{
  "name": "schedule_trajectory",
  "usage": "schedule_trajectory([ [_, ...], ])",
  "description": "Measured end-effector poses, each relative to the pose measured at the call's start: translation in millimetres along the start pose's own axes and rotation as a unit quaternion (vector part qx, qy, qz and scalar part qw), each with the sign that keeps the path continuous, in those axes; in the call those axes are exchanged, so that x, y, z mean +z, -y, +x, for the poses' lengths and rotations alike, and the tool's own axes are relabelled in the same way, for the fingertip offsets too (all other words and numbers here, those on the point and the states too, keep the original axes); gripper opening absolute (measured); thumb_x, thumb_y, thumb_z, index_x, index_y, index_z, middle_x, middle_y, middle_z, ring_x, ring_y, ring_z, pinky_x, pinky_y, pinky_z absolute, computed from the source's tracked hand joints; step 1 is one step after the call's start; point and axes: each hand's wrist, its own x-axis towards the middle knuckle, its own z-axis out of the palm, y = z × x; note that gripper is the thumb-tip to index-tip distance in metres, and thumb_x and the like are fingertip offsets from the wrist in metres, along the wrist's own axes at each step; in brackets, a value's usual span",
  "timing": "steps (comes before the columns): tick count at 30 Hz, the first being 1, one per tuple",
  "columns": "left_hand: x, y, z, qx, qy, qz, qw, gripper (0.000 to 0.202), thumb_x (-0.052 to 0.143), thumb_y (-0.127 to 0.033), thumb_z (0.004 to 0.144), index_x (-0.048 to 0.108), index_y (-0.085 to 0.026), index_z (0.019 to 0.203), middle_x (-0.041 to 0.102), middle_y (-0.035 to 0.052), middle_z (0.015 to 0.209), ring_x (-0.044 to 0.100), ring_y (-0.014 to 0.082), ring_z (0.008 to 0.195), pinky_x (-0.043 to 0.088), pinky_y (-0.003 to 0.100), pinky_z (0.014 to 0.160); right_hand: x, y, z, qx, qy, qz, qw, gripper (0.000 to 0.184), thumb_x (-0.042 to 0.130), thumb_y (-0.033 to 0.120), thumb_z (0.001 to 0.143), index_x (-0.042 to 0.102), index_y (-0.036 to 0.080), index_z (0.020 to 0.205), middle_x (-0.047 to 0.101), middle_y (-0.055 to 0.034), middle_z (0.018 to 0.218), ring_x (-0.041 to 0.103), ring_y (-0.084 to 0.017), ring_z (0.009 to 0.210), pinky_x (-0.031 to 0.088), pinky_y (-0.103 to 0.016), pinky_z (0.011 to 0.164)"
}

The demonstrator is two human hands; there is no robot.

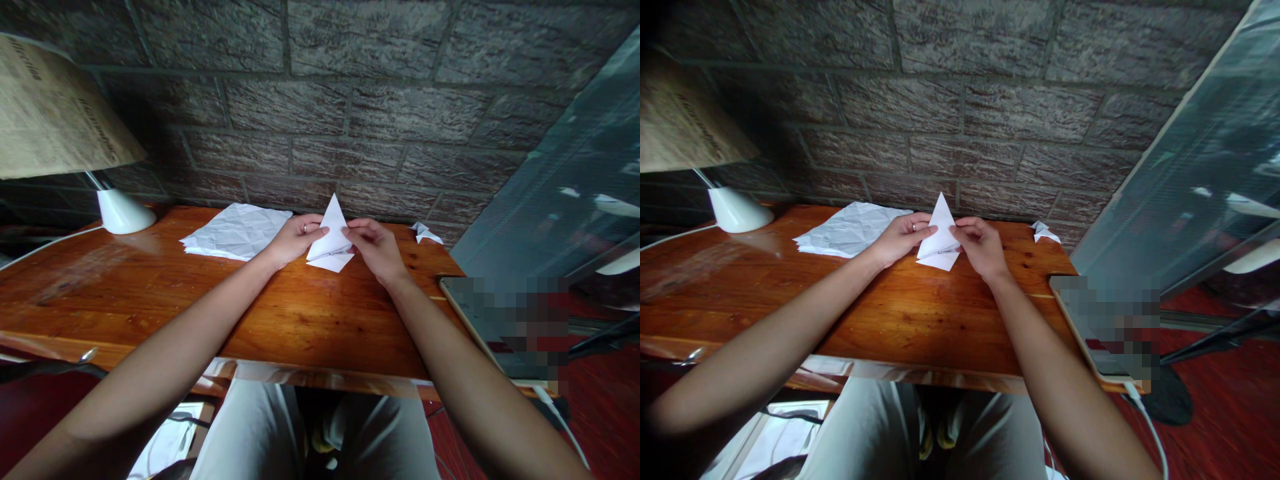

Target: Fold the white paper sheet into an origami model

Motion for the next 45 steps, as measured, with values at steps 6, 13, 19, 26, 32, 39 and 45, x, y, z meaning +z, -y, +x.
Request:
schedule_trajectory([
  [6,-0.5,1.9,0.2,0.001,0.001,0.008,1.0,0.044,0.084,-0.046,0.072,0.075,-0.017,0.105,0.079,0.0052,0.088,0.07,0.0191,0.074,0.053,0.03,0.069,0.8,-1.0,-1.0,0.018,0.009,0.004,1.0,0.046,0.09,0.049,0.061,0.068,0.021,0.09,0.072,-0.0004,0.081,0.065,-0.015,0.071,0.056,-0.027,0.061],
  [13,-1.3,5.8,3.9,0.016,-0.008,0.031,0.999,0.048,0.078,-0.055,0.075,0.077,-0.016,0.104,0.078,0.0059,0.092,0.069,0.0199,0.081,0.053,0.031,0.076,-0.5,-5.0,2.0,0.02,-0.015,0.003,1.0,0.042,0.091,0.049,0.06,0.07,0.02,0.083,0.072,0.0002,0.077,0.061,-0.012,0.062,0.055,-0.027,0.059],
  [19,-5.3,7.6,4.3,0.021,0.001,0.011,1.0,0.055,0.084,-0.045,0.072,0.071,-0.015,0.116,0.079,0.0075,0.094,0.07,0.0186,0.078,0.053,0.03,0.073,-3.6,-8.0,4.7,0.022,-0.045,0.004,0.999,0.044,0.089,0.05,0.061,0.07,0.018,0.085,0.072,0.0004,0.077,0.06,-0.01,0.057,0.055,-0.025,0.057],
  [26,-6.2,8.0,4.7,0.081,0.001,0.031,0.996,0.055,0.087,-0.039,0.071,0.07,-0.015,0.118,0.079,0.009,0.099,0.071,0.0174,0.077,0.053,0.028,0.07,-2.7,-5.8,4.8,0.049,-0.069,0.018,0.996,0.033,0.087,0.039,0.069,0.068,0.017,0.084,0.071,0.0019,0.074,0.063,-0.008,0.056,0.055,-0.02,0.056],
  [32,-3.5,7.2,4.4,0.083,-0.049,0.035,0.995,0.049,0.087,-0.042,0.07,0.075,-0.015,0.108,0.08,0.0083,0.097,0.071,0.019,0.082,0.054,0.03,0.075,0.0,-2.8,2.3,0.067,-0.043,0.025,0.997,0.028,0.085,0.036,0.074,0.067,0.018,0.087,0.071,0.0026,0.074,0.064,-0.008,0.058,0.057,-0.02,0.059],
  [39,-1.2,4.9,5.6,0.03,-0.103,-0.055,0.993,0.046,0.093,-0.04,0.06,0.077,-0.016,0.096,0.08,0.0076,0.095,0.07,0.0188,0.081,0.053,0.031,0.075,0.0,-5.0,2.5,0.059,-0.022,0.018,0.998,0.033,0.086,0.041,0.072,0.067,0.018,0.087,0.072,0.0013,0.076,0.065,-0.009,0.061,0.058,-0.023,0.062],
  [45,2.2,0.9,2.4,0.018,-0.086,-0.079,0.993,0.048,0.097,-0.028,0.048,0.076,-0.015,0.09,0.079,0.0045,0.088,0.07,0.0166,0.076,0.053,0.029,0.073,0.4,-4.1,0.4,0.047,0.008,0.022,0.999,0.04,0.09,0.046,0.063,0.071,0.018,0.086,0.075,-0.0007,0.079,0.067,-0.013,0.069,0.057,-0.024,0.064],
])
